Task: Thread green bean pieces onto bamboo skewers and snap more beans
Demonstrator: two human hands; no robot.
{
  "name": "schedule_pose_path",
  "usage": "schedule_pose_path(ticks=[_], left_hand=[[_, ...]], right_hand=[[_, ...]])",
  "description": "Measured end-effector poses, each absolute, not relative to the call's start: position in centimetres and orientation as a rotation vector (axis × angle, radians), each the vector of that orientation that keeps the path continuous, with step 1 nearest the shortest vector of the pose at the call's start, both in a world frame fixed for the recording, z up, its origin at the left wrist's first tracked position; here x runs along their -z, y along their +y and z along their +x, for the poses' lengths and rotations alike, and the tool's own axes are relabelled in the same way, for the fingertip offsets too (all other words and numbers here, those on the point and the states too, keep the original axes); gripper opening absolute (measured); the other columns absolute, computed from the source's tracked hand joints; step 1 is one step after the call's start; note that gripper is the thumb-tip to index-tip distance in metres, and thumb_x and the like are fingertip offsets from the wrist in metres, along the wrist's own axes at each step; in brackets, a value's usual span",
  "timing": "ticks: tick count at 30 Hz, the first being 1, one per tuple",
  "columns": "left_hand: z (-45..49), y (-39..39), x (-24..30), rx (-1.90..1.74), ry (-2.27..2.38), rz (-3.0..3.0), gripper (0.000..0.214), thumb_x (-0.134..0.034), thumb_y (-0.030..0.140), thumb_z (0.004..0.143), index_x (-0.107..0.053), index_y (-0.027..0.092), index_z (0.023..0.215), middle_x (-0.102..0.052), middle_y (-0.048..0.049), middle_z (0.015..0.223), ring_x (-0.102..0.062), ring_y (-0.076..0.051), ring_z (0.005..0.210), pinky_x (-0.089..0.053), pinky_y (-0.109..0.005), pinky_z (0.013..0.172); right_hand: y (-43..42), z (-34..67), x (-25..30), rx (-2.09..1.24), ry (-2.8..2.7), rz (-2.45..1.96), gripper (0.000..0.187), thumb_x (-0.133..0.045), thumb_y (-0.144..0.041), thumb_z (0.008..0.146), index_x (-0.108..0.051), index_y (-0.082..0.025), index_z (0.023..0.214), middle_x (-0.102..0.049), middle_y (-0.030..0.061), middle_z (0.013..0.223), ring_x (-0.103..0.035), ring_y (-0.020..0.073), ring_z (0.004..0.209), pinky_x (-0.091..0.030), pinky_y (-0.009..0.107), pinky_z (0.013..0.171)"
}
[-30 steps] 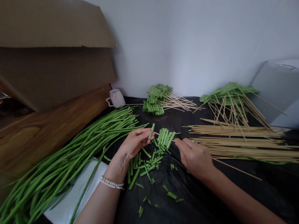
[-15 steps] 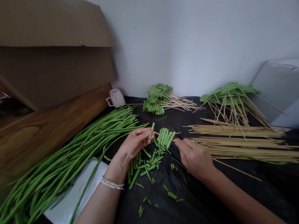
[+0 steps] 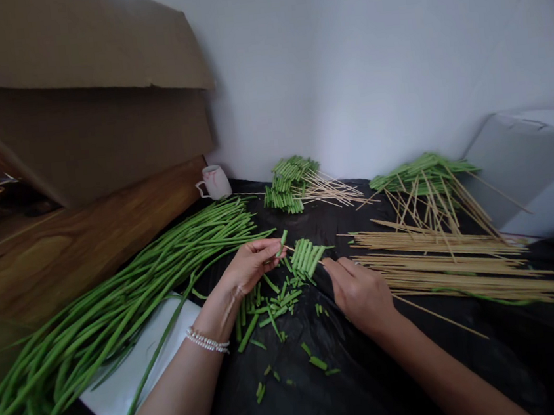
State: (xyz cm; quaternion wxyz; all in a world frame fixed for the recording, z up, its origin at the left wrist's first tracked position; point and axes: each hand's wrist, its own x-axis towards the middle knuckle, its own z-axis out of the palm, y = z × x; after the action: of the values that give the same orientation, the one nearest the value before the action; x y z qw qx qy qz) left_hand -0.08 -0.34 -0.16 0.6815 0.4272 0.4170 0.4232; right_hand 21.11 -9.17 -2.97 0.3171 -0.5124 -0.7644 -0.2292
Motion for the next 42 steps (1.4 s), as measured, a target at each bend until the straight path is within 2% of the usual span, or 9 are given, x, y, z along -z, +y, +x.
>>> schedule_pose_path(ticks=[5,16,31,37,42], left_hand=[[0.2,-0.5,0.2,-0.931,0.942,0.956,0.032,-0.088,0.029,0.055,-0.075,0.014,0.080,-0.071,-0.0042,0.077,-0.062,-0.010,0.070,-0.047,-0.021,0.066],[0.3,-0.6,0.2,-0.916,0.916,0.970,0.029,-0.085,0.030,0.061,-0.073,0.014,0.082,-0.070,-0.0039,0.079,-0.061,-0.009,0.071,-0.046,-0.021,0.068],[0.8,-0.9,1.2,-0.878,0.936,1.019,0.029,-0.086,0.033,0.058,-0.074,0.014,0.077,-0.067,-0.0017,0.075,-0.058,-0.008,0.069,-0.044,-0.021,0.069],[-0.9,0.0,0.6,-0.778,1.029,1.448,0.029,-0.077,0.037,0.068,-0.074,0.015,0.088,-0.071,-0.0039,0.084,-0.061,-0.013,0.075,-0.045,-0.026,0.076],[-2.5,0.6,0.4,-0.468,1.213,2.011,0.019,-0.069,0.026,0.069,-0.075,0.015,0.083,-0.072,-0.0045,0.082,-0.062,-0.019,0.077,-0.045,-0.030,0.076]], right_hand=[[-9.2,21.1,3.1,0.571,-2.020,-1.365,0.026,-0.045,-0.013,0.089,-0.067,-0.015,0.103,-0.060,0.0014,0.071,-0.053,0.0125,0.063,-0.034,0.026,0.058],[-9.1,21.1,3.3,0.549,-2.009,-1.355,0.027,-0.042,-0.014,0.090,-0.066,-0.014,0.105,-0.061,0.0022,0.072,-0.053,0.0124,0.064,-0.035,0.026,0.058],[-9.1,21.0,3.2,0.560,-2.021,-1.367,0.027,-0.043,-0.014,0.090,-0.067,-0.014,0.102,-0.060,0.0018,0.070,-0.053,0.0131,0.062,-0.033,0.026,0.058],[-9.0,21.2,3.2,0.580,-2.003,-1.361,0.024,-0.046,-0.014,0.090,-0.067,-0.015,0.101,-0.061,0.0011,0.070,-0.053,0.0129,0.062,-0.032,0.027,0.058],[-8.9,21.4,3.2,0.590,-2.005,-1.363,0.024,-0.047,-0.014,0.090,-0.067,-0.015,0.103,-0.062,0.0013,0.072,-0.054,0.0132,0.064,-0.033,0.027,0.059]])
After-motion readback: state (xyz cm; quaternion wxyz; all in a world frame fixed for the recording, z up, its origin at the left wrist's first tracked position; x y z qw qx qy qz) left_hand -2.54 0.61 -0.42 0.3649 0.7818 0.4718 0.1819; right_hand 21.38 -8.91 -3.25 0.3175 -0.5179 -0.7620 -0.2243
